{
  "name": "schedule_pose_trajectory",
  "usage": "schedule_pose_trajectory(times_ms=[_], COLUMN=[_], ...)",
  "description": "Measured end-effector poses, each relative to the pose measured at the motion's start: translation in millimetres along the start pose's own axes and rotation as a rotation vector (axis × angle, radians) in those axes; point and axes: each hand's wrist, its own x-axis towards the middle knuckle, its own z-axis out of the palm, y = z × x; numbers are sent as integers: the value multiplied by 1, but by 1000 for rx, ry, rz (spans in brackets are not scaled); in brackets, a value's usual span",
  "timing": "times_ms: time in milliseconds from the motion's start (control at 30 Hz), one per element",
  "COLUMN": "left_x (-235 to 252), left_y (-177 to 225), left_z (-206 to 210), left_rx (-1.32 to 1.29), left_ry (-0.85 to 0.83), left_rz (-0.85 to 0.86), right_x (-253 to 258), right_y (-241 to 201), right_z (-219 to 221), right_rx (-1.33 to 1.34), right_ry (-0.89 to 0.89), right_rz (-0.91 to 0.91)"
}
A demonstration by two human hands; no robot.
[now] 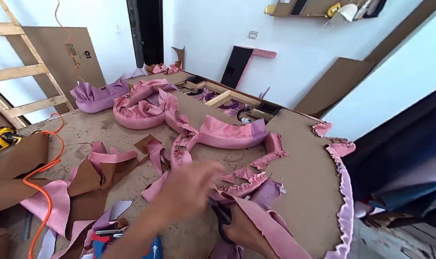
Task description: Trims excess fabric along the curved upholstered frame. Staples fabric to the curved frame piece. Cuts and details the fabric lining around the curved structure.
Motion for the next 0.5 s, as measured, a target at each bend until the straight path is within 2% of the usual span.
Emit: schedule_pose_trajectory(times_ms=[33, 67, 133, 200, 267, 333, 367, 400, 467, 500], left_x=[13, 26, 56, 88, 110, 127, 134, 140, 146, 147], left_y=[-32, -60, -97, -124, -144, -152, -151, -147, -145, -144], left_z=[-4, 0, 17, 41, 59, 61, 58, 54, 49, 46], left_rx=[96, 163, 238, 330, 378, 330, 270, 254, 333, 368], left_ry=[-78, -102, -244, -443, -629, -787, -839, -882, -946, -969], left_rz=[-93, -104, -117, -134, -213, -304, -327, -328, -269, -243], right_x=[-2, -7, -17, -14, -3, 2, 1, -3, -10, -9], right_y=[3, -5, -24, -16, -8, 1, 5, 6, 14, 15], right_z=[-1, -8, -16, -9, -14, -19, -16, -8, 29, 42], right_rx=[-268, -399, -498, -491, -181, 463, 644, 620, 230, 13], right_ry=[34, 4, -89, -110, -142, -191, -212, -175, 54, 86], right_rz=[21, 41, 52, 18, -31, 18, 68, 63, -15, -8])
